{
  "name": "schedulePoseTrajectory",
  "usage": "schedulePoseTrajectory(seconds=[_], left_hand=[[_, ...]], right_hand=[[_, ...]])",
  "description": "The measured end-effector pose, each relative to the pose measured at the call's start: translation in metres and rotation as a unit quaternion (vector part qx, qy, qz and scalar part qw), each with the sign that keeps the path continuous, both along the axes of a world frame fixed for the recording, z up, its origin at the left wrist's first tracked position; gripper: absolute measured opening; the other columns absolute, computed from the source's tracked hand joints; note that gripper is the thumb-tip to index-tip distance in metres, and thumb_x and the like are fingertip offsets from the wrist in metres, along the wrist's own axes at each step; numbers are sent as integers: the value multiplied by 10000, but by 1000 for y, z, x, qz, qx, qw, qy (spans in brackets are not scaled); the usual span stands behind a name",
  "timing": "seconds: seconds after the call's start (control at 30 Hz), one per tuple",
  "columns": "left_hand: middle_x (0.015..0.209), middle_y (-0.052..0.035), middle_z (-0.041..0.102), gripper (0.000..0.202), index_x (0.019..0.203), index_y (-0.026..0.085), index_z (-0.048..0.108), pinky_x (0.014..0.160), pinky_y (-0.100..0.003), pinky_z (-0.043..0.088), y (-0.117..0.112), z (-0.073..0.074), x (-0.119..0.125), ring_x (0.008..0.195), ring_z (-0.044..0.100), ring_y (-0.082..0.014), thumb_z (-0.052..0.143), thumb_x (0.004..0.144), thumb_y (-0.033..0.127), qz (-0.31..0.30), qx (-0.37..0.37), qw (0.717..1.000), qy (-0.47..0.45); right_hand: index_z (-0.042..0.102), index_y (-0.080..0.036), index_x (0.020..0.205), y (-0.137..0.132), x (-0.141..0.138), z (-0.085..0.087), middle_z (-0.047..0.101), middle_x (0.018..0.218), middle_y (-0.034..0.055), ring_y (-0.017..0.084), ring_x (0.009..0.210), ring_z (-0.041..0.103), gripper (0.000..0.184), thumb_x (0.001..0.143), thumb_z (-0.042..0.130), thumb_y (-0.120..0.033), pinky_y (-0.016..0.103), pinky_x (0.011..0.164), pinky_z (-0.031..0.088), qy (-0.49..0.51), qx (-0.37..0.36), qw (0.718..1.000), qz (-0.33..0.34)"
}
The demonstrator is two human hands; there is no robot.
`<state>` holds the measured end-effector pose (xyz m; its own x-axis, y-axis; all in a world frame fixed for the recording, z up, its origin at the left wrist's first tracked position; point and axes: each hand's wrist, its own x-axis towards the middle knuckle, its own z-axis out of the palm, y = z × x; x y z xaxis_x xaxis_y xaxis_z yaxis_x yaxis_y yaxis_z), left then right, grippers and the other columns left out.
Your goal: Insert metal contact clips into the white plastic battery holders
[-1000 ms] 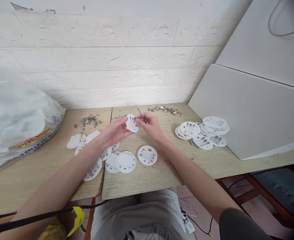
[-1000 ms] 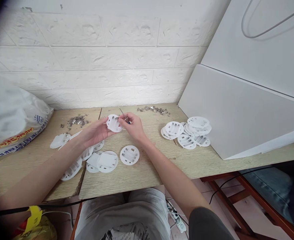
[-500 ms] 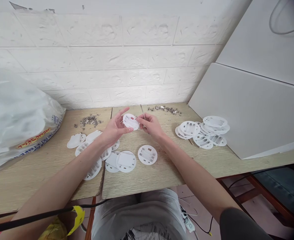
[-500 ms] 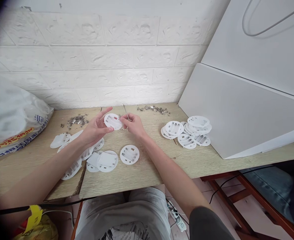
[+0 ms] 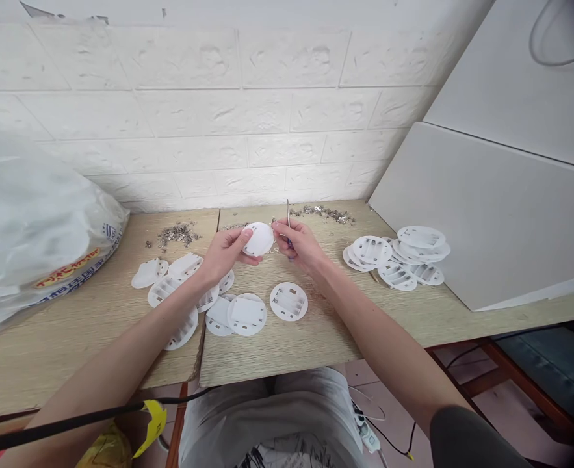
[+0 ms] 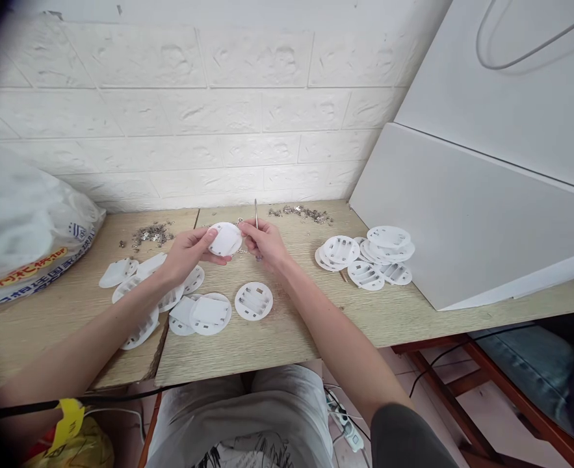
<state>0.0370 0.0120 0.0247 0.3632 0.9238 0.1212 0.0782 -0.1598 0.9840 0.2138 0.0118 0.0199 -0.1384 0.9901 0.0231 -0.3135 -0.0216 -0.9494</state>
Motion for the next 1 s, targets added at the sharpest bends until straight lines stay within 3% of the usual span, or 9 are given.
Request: schedulePoseTrajectory(seconds=[0.23, 0.43, 0.7, 1.0], left_hand=[[954, -100, 693, 454, 1081, 122, 634, 576, -348, 627, 1, -3, 2, 663, 677, -173, 577, 826, 493, 13, -13, 1000, -20], [998, -103, 677, 446, 1047, 119, 645, 562, -327, 628, 0, -1, 3, 843, 657, -212, 578, 817, 496, 28, 15, 999, -24], [987, -94, 691, 432, 1016, 130, 673, 597, -330, 632, -3, -2, 4, 884, 652, -221, 578, 812, 500, 22, 22, 999, -15], [971, -93, 694, 440, 1024, 124, 674, 605, -346, 634, -4, -3, 5, 870, 660, -220, 580, 813, 498, 23, 23, 999, -20]], right_hand=[[555, -182, 755, -4, -1, 2, 484, 491, -65, 51, 417, 371, 287, 703, 698, -426, 188, 378, 235, -105, 102, 988, -40], [581, -178, 758, 0, 0, -4, 566, 633, -28, 71, 481, 489, 224, 754, 651, -392, 208, 443, 363, -187, 181, 962, -77], [589, -192, 765, -2, -3, -6, 601, 667, -12, 93, 516, 513, 206, 773, 630, -394, 231, 497, 413, -237, 219, 941, -104], [579, -190, 775, -3, -3, -5, 612, 668, -7, 100, 503, 533, 216, 780, 619, -402, 235, 498, 432, -245, 215, 939, -112]])
